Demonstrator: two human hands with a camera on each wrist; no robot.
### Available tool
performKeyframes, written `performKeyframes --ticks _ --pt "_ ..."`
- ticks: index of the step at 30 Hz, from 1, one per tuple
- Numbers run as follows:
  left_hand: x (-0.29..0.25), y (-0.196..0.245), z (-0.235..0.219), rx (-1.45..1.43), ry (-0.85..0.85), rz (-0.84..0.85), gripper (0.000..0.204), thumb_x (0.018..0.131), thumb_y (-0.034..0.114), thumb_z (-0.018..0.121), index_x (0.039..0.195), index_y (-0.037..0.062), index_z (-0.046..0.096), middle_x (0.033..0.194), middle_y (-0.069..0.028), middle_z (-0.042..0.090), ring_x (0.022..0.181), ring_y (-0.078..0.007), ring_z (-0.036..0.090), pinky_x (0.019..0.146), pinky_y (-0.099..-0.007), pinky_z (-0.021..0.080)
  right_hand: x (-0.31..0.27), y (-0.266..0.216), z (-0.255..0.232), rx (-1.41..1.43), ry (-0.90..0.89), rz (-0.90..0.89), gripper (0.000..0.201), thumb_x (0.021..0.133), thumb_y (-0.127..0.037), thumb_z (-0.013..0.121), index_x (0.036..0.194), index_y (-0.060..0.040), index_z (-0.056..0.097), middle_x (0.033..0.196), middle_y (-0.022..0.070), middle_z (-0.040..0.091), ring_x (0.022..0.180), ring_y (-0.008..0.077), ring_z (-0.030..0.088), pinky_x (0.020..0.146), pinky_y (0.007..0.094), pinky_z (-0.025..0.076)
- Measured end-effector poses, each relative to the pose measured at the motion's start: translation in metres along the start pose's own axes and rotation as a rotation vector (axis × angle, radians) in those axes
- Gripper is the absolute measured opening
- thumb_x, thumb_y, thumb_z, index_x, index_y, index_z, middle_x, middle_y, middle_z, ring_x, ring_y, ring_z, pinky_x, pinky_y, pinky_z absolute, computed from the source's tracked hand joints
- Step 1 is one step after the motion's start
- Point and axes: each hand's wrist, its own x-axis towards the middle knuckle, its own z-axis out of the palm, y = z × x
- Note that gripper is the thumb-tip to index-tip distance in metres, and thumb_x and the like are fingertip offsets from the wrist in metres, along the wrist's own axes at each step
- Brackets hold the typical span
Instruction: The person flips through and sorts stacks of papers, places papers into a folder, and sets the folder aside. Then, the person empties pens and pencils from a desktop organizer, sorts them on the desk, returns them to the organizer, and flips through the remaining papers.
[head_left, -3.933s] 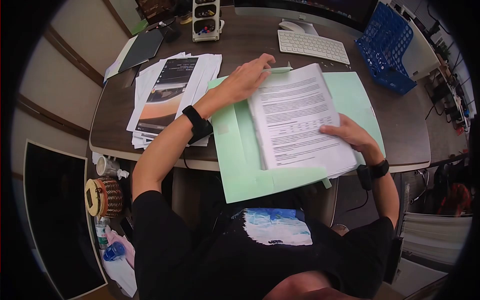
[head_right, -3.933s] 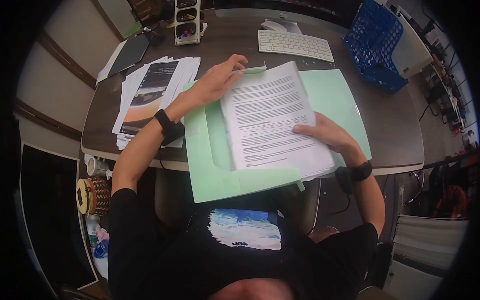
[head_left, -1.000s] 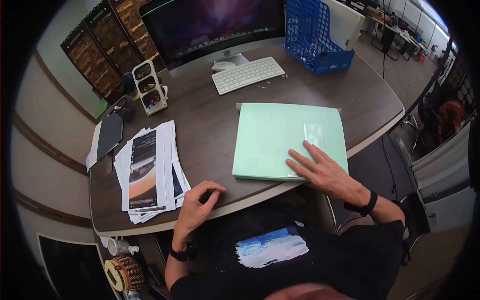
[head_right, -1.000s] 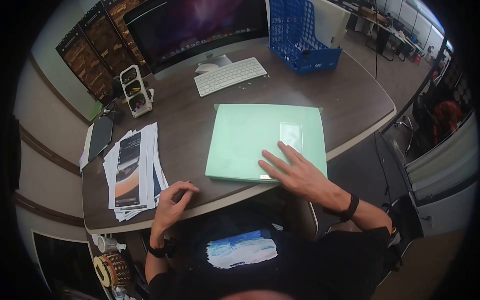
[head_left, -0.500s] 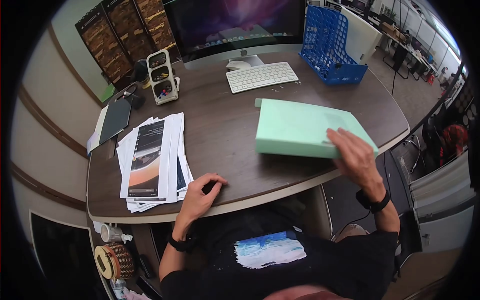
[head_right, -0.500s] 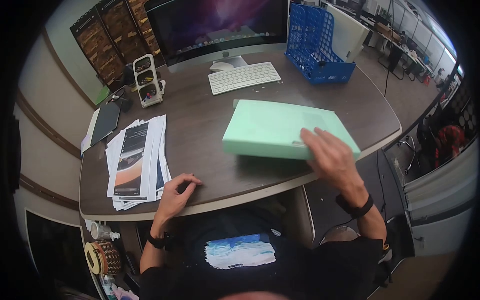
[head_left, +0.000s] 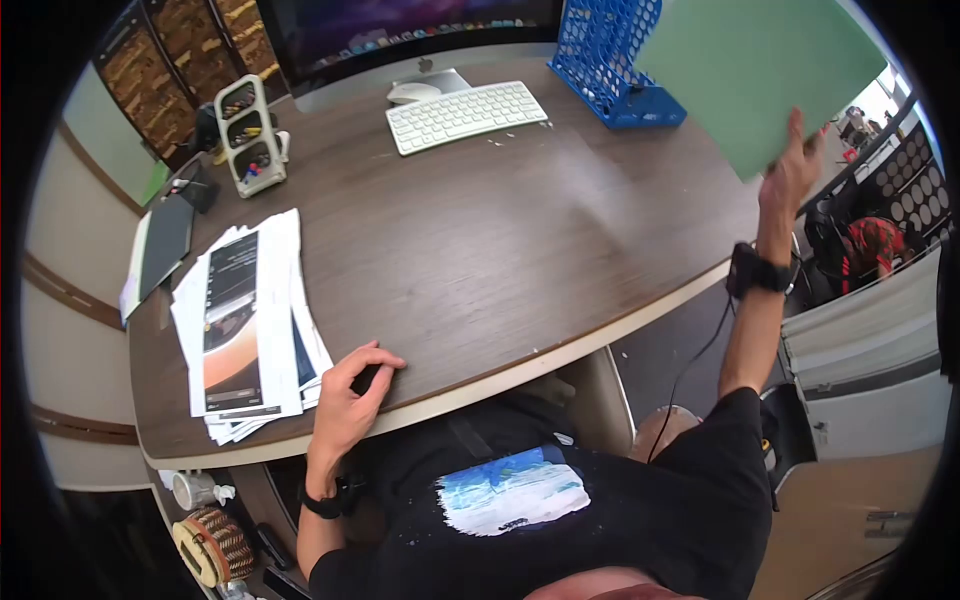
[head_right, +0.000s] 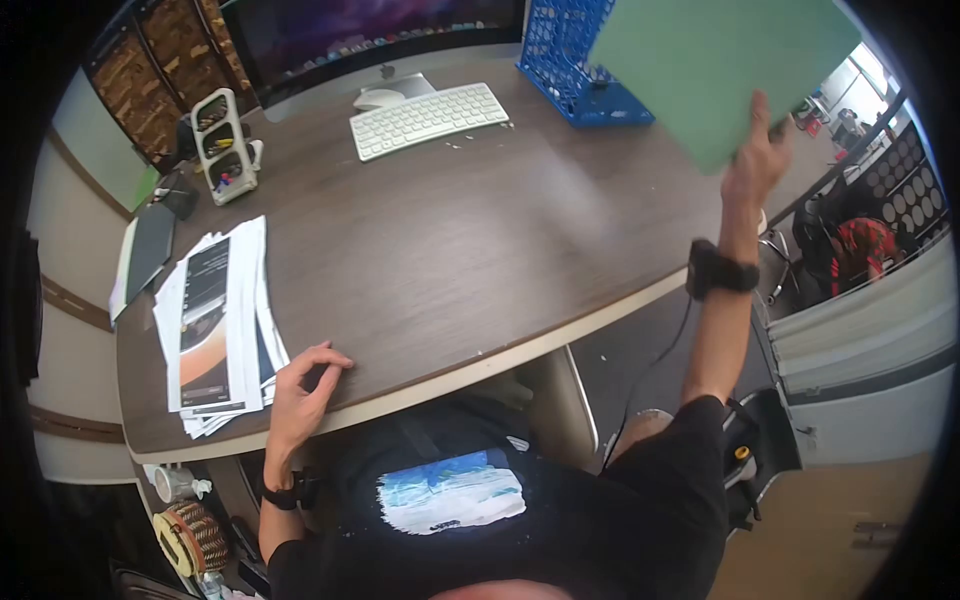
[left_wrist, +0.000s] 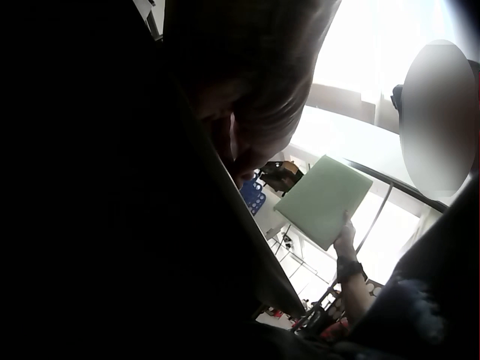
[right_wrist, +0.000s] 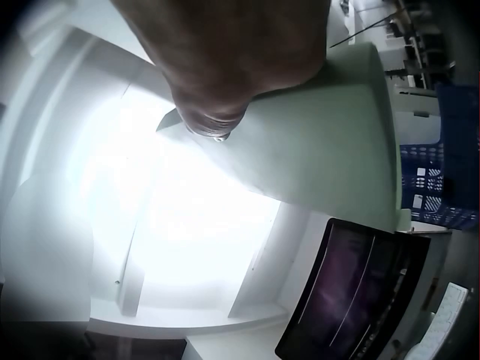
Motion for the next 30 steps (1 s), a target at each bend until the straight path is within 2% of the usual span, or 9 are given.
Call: performKeyframes --ticks 2,8,12,17,20,23,27,29,30 --pt "0.002 0.004 -0.001 -0.026 -0.021 -0.014 0.011 0.099 -0.002 0.067 0.106 -0.0007 0.076 0.102 -0.0099 0.08 0.1 -0.0252 0.077 0.123 -0.0526 0.045 0.025 0.029 0.007 0.181 -0.036 0.039 0.041 0.103 -0.013 0.08 0.134 0.0047 0.06 0.127 0.0099 0.072 0.111 0.0187 0.071 0.092 0.0341 0.059" --pt "0.001 0.005 -0.003 -0.009 -0.034 -0.052 0.011 0.095 -0.004 0.069 0.103 0.0008 0.075 0.103 -0.0091 0.08 0.104 -0.028 0.077 0.122 -0.0552 0.045 0.058 0.081 0.049 0.16 0.016 -0.025 0.046 0.102 -0.012 0.081 0.134 0.0085 0.056 0.127 0.0127 0.07 0.114 0.0212 0.071 0.099 0.034 0.059" --pt "0.003 0.008 -0.001 0.03 0.012 -0.047 0.012 0.094 -0.006 0.071 0.103 0.0011 0.075 0.103 -0.0096 0.081 0.103 -0.0285 0.078 0.117 -0.053 0.051 0.076 0.112 0.074 0.16 0.01 -0.026 0.047 0.101 -0.015 0.083 0.134 0.0073 0.057 0.127 0.0127 0.071 0.113 0.0207 0.071 0.098 0.0328 0.058" --pt "0.004 0.001 -0.001 0.072 0.058 -0.009 0.017 0.091 -0.01 0.073 0.104 0.0012 0.074 0.102 -0.0101 0.081 0.101 -0.0305 0.079 0.108 -0.0496 0.059 0.091 0.141 0.102 -0.143 -0.01 -0.09 0.043 0.102 -0.02 0.083 0.131 0.004 0.062 0.125 0.0116 0.073 0.11 0.0174 0.07 0.094 0.0298 0.056" --pt "0.005 0.002 -0.002 0.085 0.055 -0.021 0.015 0.091 -0.01 0.072 0.103 0.0002 0.073 0.1 -0.012 0.081 0.098 -0.0304 0.078 0.108 -0.0513 0.058 0.105 0.172 0.111 -0.149 -0.023 -0.092 0.055 0.099 -0.03 0.086 0.133 0.0065 0.061 0.124 0.0158 0.074 0.112 0.0209 0.072 0.097 0.0314 0.056" --pt "0.006 0.001 -0.005 0.09 0.036 -0.009 0.019 0.089 -0.012 0.07 0.102 0.0003 0.074 0.099 -0.0133 0.081 0.098 -0.0317 0.079 0.106 -0.0509 0.06 0.109 0.197 0.122 -0.167 -0.039 -0.054 0.059 0.099 -0.034 0.086 0.133 0.0076 0.062 0.126 0.0173 0.074 0.113 0.022 0.072 0.099 0.0319 0.055" --pt "0.005 -0.002 -0.008 0.081 0.03 -0.024 0.021 0.086 -0.013 0.071 0.102 0.0001 0.075 0.099 -0.0125 0.081 0.098 -0.0319 0.079 0.103 -0.0484 0.062 0.104 0.235 0.136 -0.228 -0.001 0.008 0.056 0.099 -0.028 0.086 0.134 0.0068 0.061 0.126 0.0148 0.072 0.112 0.0188 0.069 0.098 0.0302 0.055" --pt "0.005 -0.003 -0.008 0.063 0.032 -0.038 0.022 0.085 -0.014 0.072 0.101 0.0 0.077 0.1 -0.012 0.08 0.097 -0.0322 0.079 0.101 -0.0463 0.063 0.096 0.254 0.139 -0.304 -0.025 0.0 0.068 0.097 -0.039 0.085 0.136 0.0112 0.06 0.127 0.02 0.072 0.115 0.0263 0.071 0.099 0.0359 0.055" --pt "0.006 -0.003 -0.009 0.065 0.027 -0.041 0.022 0.085 -0.014 0.072 0.101 0.0 0.077 0.1 -0.012 0.08 0.097 -0.0322 0.079 0.101 -0.0463 0.063 0.088 0.263 0.138 -0.307 -0.024 0.005 0.068 0.097 -0.039 0.085 0.136 0.0112 0.06 0.127 0.02 0.072 0.115 0.0263 0.071 0.099 0.0359 0.055"
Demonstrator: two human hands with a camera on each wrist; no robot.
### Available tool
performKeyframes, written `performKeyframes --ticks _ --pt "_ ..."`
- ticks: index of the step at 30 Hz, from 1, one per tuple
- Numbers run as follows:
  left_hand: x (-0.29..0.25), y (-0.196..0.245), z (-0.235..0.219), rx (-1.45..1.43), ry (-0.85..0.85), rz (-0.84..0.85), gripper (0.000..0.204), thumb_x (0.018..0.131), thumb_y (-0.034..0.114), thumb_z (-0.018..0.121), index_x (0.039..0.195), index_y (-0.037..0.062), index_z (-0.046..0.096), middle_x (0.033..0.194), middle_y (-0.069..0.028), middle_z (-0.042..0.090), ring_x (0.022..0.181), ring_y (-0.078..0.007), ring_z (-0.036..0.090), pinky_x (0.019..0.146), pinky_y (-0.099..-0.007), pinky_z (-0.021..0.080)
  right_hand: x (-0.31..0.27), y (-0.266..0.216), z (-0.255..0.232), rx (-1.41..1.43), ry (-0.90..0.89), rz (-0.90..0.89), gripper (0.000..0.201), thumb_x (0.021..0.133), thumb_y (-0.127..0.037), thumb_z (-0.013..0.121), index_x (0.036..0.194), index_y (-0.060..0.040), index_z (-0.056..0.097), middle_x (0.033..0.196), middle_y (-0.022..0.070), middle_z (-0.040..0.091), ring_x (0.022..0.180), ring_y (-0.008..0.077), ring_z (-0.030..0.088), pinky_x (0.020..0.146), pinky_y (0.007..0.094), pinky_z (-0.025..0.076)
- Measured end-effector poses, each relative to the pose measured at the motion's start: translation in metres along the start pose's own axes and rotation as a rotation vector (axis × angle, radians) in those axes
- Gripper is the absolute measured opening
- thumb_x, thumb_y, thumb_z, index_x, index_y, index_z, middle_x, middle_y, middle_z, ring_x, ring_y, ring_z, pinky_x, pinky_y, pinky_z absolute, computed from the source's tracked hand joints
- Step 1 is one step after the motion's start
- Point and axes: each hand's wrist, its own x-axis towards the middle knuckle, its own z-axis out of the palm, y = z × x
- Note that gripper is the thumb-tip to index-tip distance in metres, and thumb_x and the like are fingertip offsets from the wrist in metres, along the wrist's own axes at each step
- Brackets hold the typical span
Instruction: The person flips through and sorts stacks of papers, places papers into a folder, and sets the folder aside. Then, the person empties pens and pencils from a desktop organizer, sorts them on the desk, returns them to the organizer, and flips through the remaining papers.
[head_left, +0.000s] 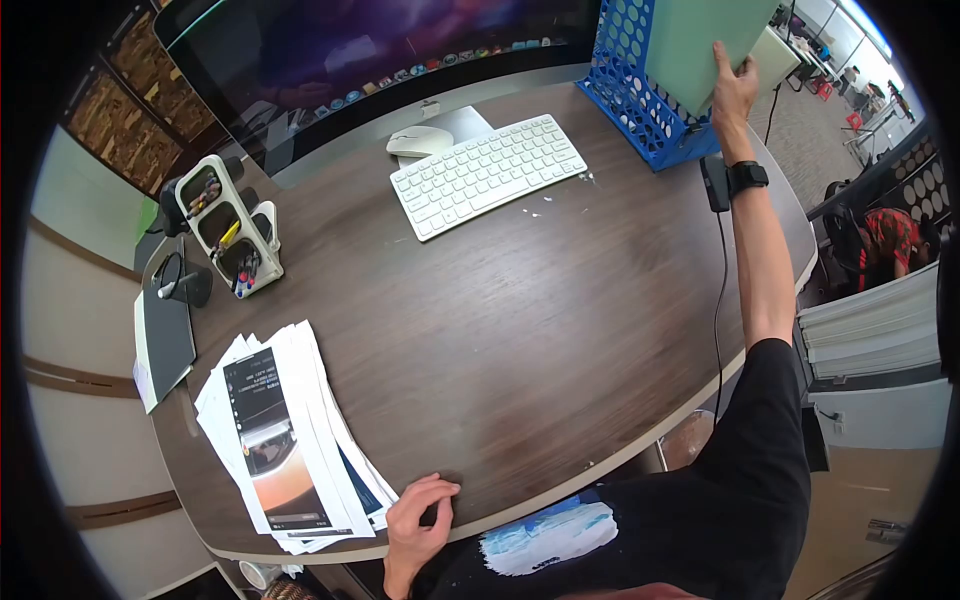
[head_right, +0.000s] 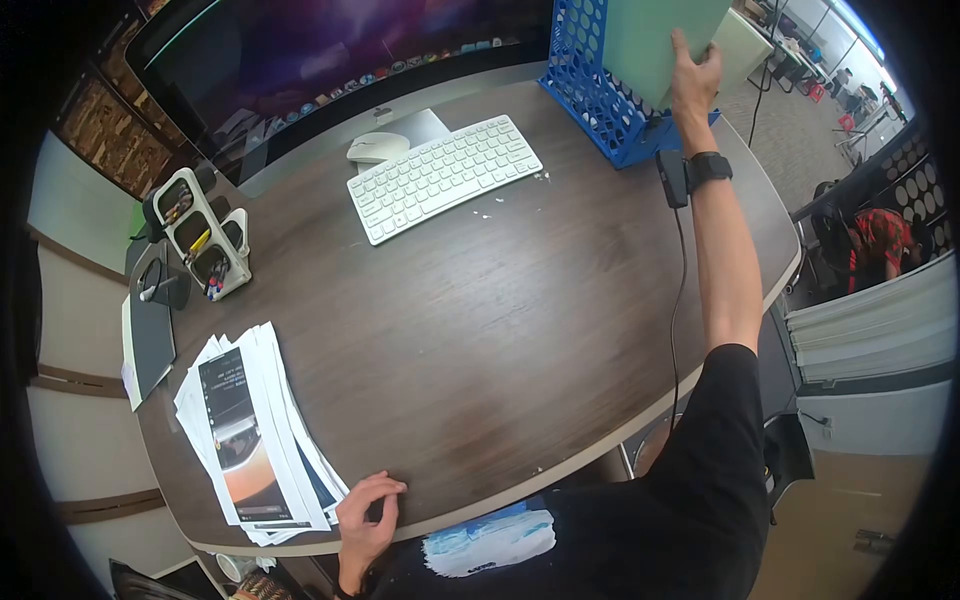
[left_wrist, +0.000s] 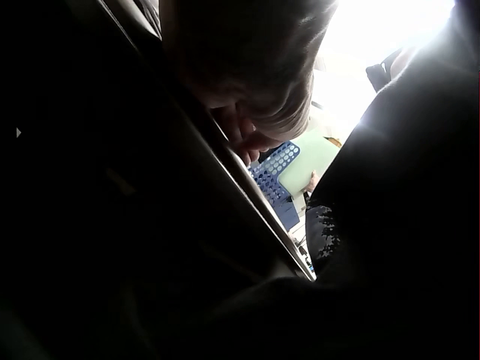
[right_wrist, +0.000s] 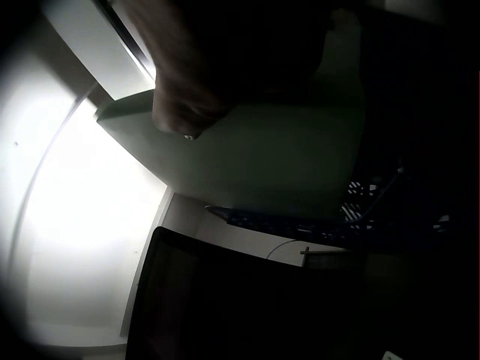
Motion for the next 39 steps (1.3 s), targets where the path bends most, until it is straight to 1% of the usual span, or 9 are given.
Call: performKeyframes --ticks 11,13,14,16,20,24,31,34,39 --pt "-0.004 -0.001 -0.002 -0.003 0.004 -0.017 0.022 0.085 -0.012 0.072 0.102 0.0006 0.078 0.1 -0.0129 0.081 0.099 -0.0336 0.078 0.101 -0.047 0.062 -0.06 -0.043 -0.032 -0.256 -0.396 0.027 0.079 0.094 -0.039 0.088 0.146 0.0078 0.052 0.134 0.0249 0.065 0.127 0.0313 0.064 0.112 0.0415 0.049" --pt "-0.008 0.0 -0.002 0.042 0.024 -0.008 0.025 0.085 -0.012 0.074 0.104 0.0028 0.08 0.104 -0.0126 0.08 0.105 -0.036 0.078 0.098 -0.0436 0.063 -0.045 0.028 -0.066 -0.606 -0.353 -0.211 0.087 0.094 -0.043 0.087 0.154 0.0046 0.047 0.138 0.025 0.063 0.13 0.033 0.062 0.113 0.043 0.048" --pt "-0.007 0.003 -0.003 0.046 0.03 -0.013 0.025 0.085 -0.012 0.074 0.105 0.0026 0.08 0.105 -0.0124 0.08 0.106 -0.0352 0.078 0.098 -0.0436 0.063 -0.052 -0.02 -0.054 -0.545 -0.259 -0.025 0.08 0.097 -0.043 0.085 0.155 0.0019 0.051 0.142 0.024 0.061 0.131 0.0343 0.06 0.114 0.0448 0.046" --pt "-0.007 0.007 -0.005 0.005 0.026 -0.028 0.022 0.088 -0.009 0.077 0.107 0.0018 0.079 0.11 -0.012 0.08 0.109 -0.0339 0.077 0.099 -0.0418 0.062 -0.037 -0.01 -0.07 -0.224 -0.322 -0.228 0.053 0.097 -0.021 0.087 0.136 0.0065 0.063 0.116 0.0177 0.075 0.104 0.0234 0.071 0.095 0.0347 0.055" --pt "-0.009 0.012 -0.015 -0.137 -0.009 0.09 0.029 0.089 -0.011 0.075 0.115 0.0007 0.075 0.116 -0.014 0.078 0.113 -0.0319 0.075 0.117 -0.0541 0.053 -0.104 -0.058 -0.072 -0.104 -0.154 -0.057 0.052 0.105 -0.017 0.076 0.143 0.0115 0.056 0.134 0.0217 0.073 0.124 0.0263 0.069 0.11 0.0371 0.051" --pt "-0.013 0.029 -0.045 0.132 0.152 0.311 0.032 0.085 -0.013 0.076 0.113 0.003 0.076 0.114 -0.0125 0.079 0.107 -0.0291 0.078 0.119 -0.0543 0.051 -0.2 -0.115 -0.065 -0.008 -0.431 0.069 0.056 0.108 -0.016 0.072 0.152 0.0089 0.05 0.145 0.0196 0.067 0.137 0.0249 0.061 0.119 0.037 0.045" --pt "-0.028 -0.03 -0.17 0.648 0.625 -0.171 0.041 0.099 0.015 0.077 0.137 0.0026 0.067 0.134 -0.0148 0.071 0.129 -0.0297 0.067 0.111 -0.039 0.049 -0.284 -0.159 -0.057 0.126 -1.008 0.265 0.041 0.112 -0.014 0.066 0.15 -0.0023 0.058 0.144 0.012 0.067 0.137 0.0193 0.061 0.118 0.0337 0.045" --pt "-0.043 -0.084 -0.224 0.747 0.607 -0.532 0.09 0.091 0.059 0.081 0.153 -0.0012 0.055 0.147 -0.0309 0.061 0.139 -0.045 0.059 0.119 -0.0486 0.045 -0.293 -0.154 -0.055 0.153 -1.05 0.279 0.035 0.111 -0.013 0.066 0.142 0.0005 0.062 0.132 0.011 0.072 0.125 0.0188 0.067 0.111 0.0327 0.05" --pt "-0.034 -0.113 -0.252 0.659 0.466 -0.881 0.126 0.078 0.081 0.079 0.159 -0.0094 0.045 0.156 -0.0394 0.052 0.146 -0.0476 0.055 0.121 -0.0507 0.044 -0.293 -0.141 -0.057 0.206 -1.096 0.397 0.025 0.11 -0.015 0.067 0.128 0.0016 0.07 0.111 0.0081 0.075 0.107 0.0153 0.071 0.099 0.0297 0.055"
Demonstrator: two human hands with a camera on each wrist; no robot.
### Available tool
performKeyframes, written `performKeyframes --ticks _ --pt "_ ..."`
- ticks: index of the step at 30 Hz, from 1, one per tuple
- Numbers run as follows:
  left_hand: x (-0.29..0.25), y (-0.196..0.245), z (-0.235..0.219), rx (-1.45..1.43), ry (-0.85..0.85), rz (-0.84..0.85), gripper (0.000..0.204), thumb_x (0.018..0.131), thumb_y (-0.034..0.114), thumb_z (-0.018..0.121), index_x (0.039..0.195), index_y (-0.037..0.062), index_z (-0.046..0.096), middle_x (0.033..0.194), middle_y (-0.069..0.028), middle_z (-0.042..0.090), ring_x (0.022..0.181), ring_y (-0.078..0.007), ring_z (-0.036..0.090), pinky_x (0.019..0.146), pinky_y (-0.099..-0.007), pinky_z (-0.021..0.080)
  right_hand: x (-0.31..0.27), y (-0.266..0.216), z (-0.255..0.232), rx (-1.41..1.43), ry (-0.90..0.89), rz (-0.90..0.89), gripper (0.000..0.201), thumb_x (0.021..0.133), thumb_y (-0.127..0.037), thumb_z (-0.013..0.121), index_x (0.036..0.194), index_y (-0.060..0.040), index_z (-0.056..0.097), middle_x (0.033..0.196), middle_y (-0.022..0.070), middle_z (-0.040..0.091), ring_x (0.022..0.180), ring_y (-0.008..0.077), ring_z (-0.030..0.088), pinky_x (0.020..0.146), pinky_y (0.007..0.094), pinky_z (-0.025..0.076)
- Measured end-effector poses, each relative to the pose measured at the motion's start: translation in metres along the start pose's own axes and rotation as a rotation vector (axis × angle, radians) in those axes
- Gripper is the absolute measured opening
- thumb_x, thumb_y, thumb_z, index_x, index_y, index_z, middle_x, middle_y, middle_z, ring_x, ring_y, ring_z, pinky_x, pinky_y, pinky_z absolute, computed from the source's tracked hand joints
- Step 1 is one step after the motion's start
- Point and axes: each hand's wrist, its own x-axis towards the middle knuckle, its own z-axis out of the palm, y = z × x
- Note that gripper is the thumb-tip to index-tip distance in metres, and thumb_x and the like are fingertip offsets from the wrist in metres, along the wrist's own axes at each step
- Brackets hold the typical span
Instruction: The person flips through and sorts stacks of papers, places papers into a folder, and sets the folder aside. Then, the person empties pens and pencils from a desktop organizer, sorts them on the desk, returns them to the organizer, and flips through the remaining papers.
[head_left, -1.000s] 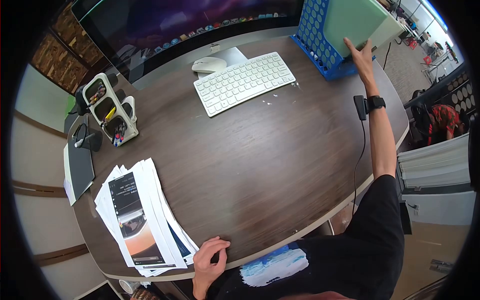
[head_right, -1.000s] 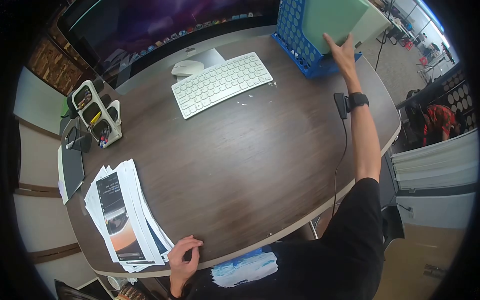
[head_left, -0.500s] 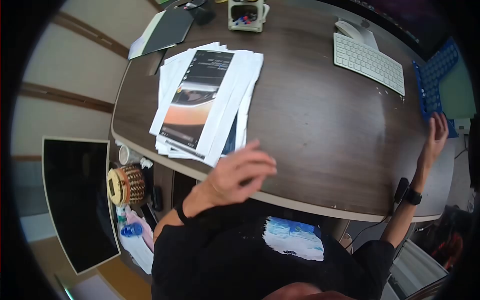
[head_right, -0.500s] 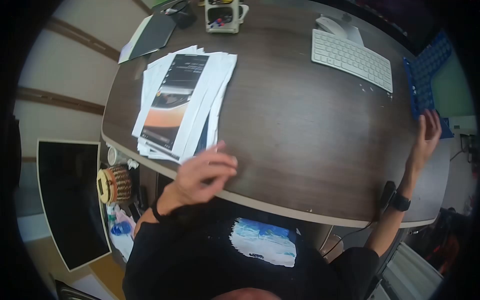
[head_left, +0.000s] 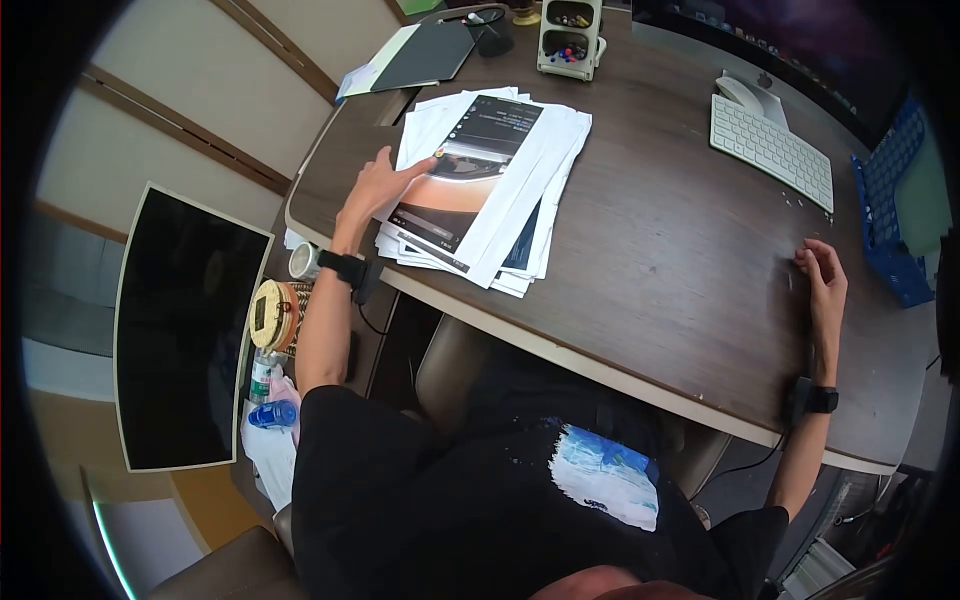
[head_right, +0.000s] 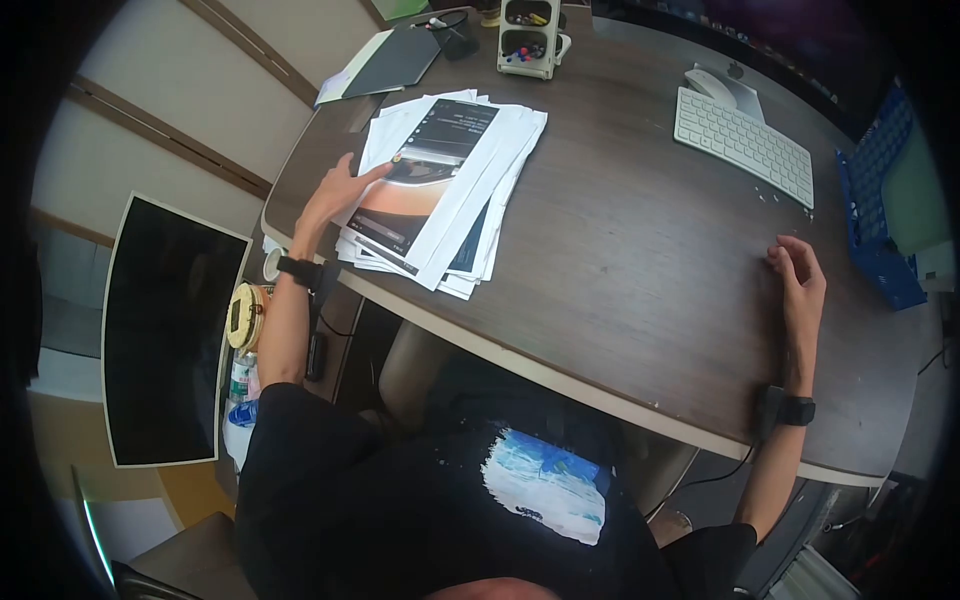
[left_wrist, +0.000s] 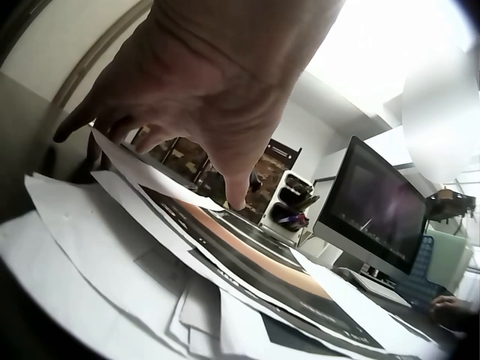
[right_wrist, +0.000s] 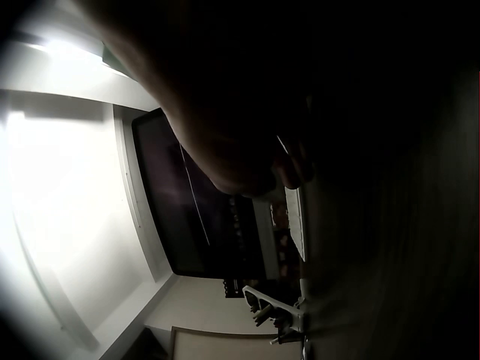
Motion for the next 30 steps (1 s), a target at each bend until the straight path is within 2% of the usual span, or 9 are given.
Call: performKeyframes --ticks 5,7,10,13,14,20,23,25,30 --pt "0.012 0.03 -0.002 0.075 -0.086 0.05 0.132 0.072 0.078 0.085 0.156 -0.0157 0.044 0.149 -0.0387 0.059 0.14 -0.0454 0.062 0.118 -0.0459 0.049 0.008 -0.017 0.014 -0.002 -0.092 0.007 0.022 0.11 -0.017 0.067 0.123 0.0006 0.072 0.104 0.0047 0.075 0.098 0.0122 0.069 0.092 0.0273 0.053" --pt "0.023 0.03 0.001 -0.014 -0.031 0.035 0.122 0.071 0.069 0.091 0.149 -0.0161 0.054 0.14 -0.0357 0.067 0.13 -0.0421 0.069 0.11 -0.0444 0.054 0.006 -0.047 0.029 -0.084 -0.246 0.03 0.023 0.111 -0.018 0.066 0.126 -0.0017 0.071 0.108 0.004 0.075 0.1 0.0103 0.068 0.088 0.0261 0.053" --pt "0.055 0.026 0.009 -0.145 -0.239 0.056 0.092 0.074 0.05 0.096 0.135 -0.0131 0.068 0.125 -0.0259 0.076 0.112 -0.0315 0.074 0.1 -0.0387 0.054 0.002 -0.079 0.059 -0.092 -0.408 0.032 0.026 0.11 -0.018 0.066 0.129 -0.0011 0.069 0.109 0.0046 0.076 0.1 0.0109 0.069 0.089 0.0268 0.054" --pt "0.032 0.049 0.012 -0.321 -0.302 0.171 0.087 0.07 0.051 0.098 0.125 -0.0118 0.073 0.119 -0.0266 0.077 0.111 -0.0349 0.075 0.092 -0.0417 0.057 -0.002 -0.097 0.095 -0.133 -0.516 -0.04 0.032 0.11 -0.022 0.068 0.133 -0.0003 0.069 0.113 0.0071 0.076 0.103 0.0129 0.07 0.091 0.028 0.055" --pt "0.024 0.061 0.015 -0.283 -0.329 0.153 0.083 0.08 0.04 0.095 0.14 -0.0094 0.066 0.129 -0.0249 0.074 0.114 -0.0314 0.073 0.101 -0.0393 0.054 -0.002 -0.106 0.107 -0.157 -0.534 0.004 0.041 0.106 -0.03 0.071 0.134 0.0003 0.072 0.121 0.0177 0.078 0.115 0.0258 0.073 0.104 0.0387 0.055" --pt "-0.026 0.105 0.026 -0.507 -0.387 0.287 0.084 0.088 0.028 0.092 0.149 -0.0099 0.048 0.139 -0.0226 0.068 0.121 -0.0291 0.069 0.104 -0.0403 0.057 0.007 -0.105 0.162 -0.185 -0.526 -0.159 0.051 0.105 -0.038 0.07 0.138 0.0009 0.07 0.129 0.0249 0.076 0.12 0.037 0.073 0.106 0.0432 0.055" --pt "-0.043 0.123 0.036 -0.59 -0.5 0.276 0.089 0.094 0.02 0.087 0.16 -0.0079 0.034 0.151 -0.0219 0.059 0.128 -0.0284 0.065 0.106 -0.0405 0.057 0.005 -0.114 0.173 -0.284 -0.487 -0.112 0.055 0.107 -0.037 0.069 0.145 0.0014 0.065 0.137 0.0241 0.071 0.123 0.0364 0.071 0.108 0.0441 0.054" --pt "-0.055 0.129 0.042 -0.756 -0.539 0.506 0.087 0.097 0.017 0.083 0.164 -0.0046 0.032 0.155 -0.0201 0.055 0.137 -0.0278 0.06 0.109 -0.0388 0.056 0.005 -0.113 0.176 -0.281 -0.472 -0.104 0.058 0.106 -0.04 0.069 0.148 0.0003 0.063 0.14 0.0249 0.07 0.127 0.0389 0.07 0.11 0.0455 0.053" --pt "-0.08 0.139 0.044 -0.963 -0.692 0.412 0.081 0.1 0.01 0.078 0.166 0.0001 0.033 0.156 -0.0182 0.054 0.141 -0.0266 0.057 0.114 -0.041 0.053 0.005 -0.092 0.184 -0.057 -0.461 -0.137 0.069 0.103 -0.034 0.075 0.16 -0.0045 0.05 0.15 0.0291 0.061 0.139 0.0379 0.062 0.116 0.0466 0.049"
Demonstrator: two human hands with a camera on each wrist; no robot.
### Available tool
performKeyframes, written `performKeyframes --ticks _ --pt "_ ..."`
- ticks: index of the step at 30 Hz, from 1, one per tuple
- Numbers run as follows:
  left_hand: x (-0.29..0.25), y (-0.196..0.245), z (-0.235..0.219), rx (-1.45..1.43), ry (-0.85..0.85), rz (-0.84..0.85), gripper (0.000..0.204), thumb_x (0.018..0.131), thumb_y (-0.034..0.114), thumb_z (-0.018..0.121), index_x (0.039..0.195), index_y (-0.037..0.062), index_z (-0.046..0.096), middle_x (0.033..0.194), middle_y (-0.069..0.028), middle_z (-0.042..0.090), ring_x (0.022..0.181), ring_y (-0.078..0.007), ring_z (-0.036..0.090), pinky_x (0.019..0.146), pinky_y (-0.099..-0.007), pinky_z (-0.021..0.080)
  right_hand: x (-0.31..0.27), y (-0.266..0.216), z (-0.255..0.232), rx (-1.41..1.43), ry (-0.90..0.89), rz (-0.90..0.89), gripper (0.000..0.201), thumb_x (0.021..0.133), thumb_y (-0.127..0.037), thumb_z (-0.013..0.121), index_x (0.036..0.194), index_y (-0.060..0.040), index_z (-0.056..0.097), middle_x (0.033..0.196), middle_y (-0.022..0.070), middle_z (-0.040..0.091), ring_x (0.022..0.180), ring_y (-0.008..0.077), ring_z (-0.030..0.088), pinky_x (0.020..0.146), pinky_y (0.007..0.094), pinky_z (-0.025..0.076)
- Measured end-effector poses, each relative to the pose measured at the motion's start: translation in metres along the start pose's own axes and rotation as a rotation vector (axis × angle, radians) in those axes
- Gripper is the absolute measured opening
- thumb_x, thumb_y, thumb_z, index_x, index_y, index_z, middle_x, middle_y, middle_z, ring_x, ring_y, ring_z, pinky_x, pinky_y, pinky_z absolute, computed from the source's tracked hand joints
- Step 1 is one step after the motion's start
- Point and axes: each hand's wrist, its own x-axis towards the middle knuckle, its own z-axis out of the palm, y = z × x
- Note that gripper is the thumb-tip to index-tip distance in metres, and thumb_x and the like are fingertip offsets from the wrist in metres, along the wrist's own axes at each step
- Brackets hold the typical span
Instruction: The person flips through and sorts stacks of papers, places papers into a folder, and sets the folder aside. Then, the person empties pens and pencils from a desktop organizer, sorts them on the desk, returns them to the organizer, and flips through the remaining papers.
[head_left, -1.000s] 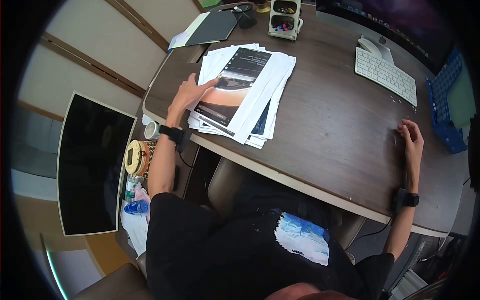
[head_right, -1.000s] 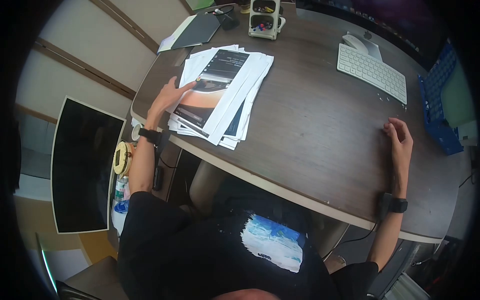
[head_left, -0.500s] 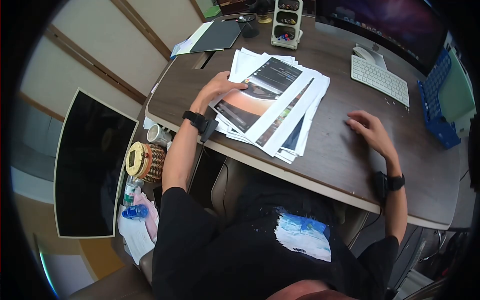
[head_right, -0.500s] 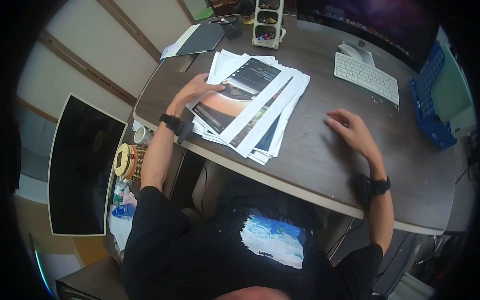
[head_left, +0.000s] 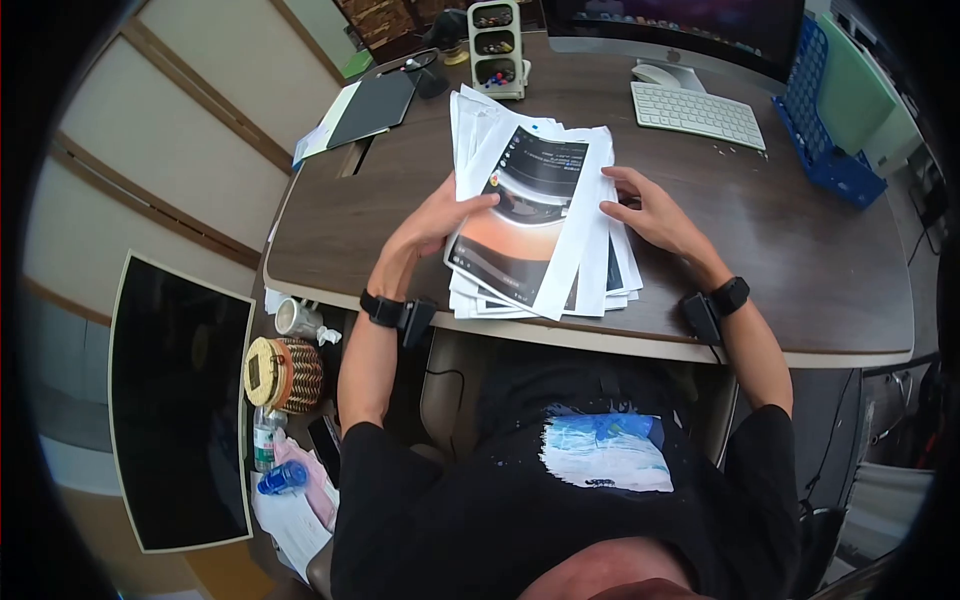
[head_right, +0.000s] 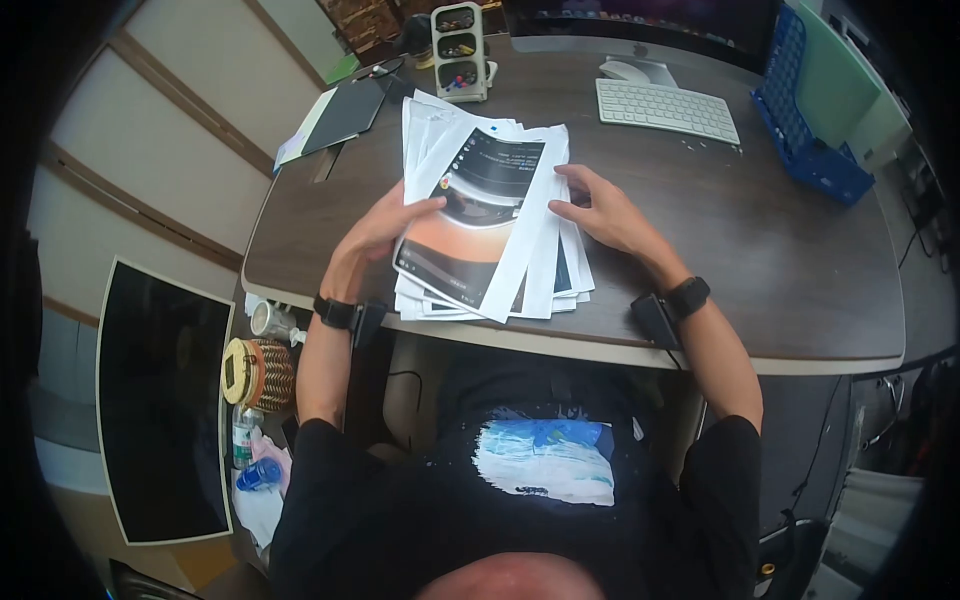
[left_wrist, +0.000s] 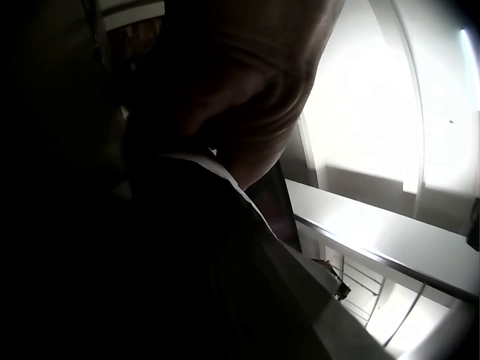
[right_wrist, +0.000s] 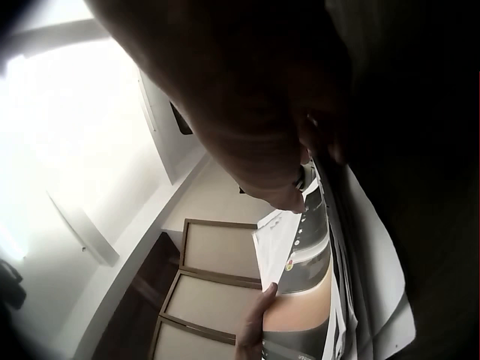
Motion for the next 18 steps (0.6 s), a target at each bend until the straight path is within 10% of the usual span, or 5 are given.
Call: performKeyframes --ticks 10,13,18 --pt "-0.012 -0.023 0.041 -0.187 0.096 0.302 0.058 0.103 0.007 0.075 0.153 -0.0008 0.044 0.141 -0.0136 0.064 0.127 -0.0203 0.065 0.106 -0.0361 0.057 0.006 0.015 -0.003 0.181 0.421 0.087 0.085 0.095 -0.042 0.085 0.156 0.0036 0.049 0.146 0.0285 0.062 0.133 0.0353 0.065 0.113 0.0475 0.052" --pt "-0.005 -0.012 0.054 -0.105 0.157 0.481 0.057 0.103 0.007 0.076 0.151 -0.0004 0.046 0.141 -0.0109 0.064 0.125 -0.0168 0.064 0.104 -0.0324 0.055 -0.002 -0.016 -0.023 0.406 0.172 0.095 0.069 0.096 -0.04 0.086 0.144 0.003 0.063 0.133 0.0208 0.071 0.119 0.0263 0.071 0.103 0.0423 0.058" --pt "-0.007 0.047 0.067 0.065 0.198 0.588 0.042 0.097 0.009 0.084 0.134 -0.0003 0.065 0.122 -0.0038 0.072 0.109 -0.0116 0.066 0.096 -0.0286 0.055 -0.008 -0.071 -0.05 0.374 0.404 -0.148 0.027 0.103 -0.026 0.08 0.113 -0.0008 0.079 0.1 0.0059 0.079 0.092 0.0104 0.074 0.076 0.0274 0.06"
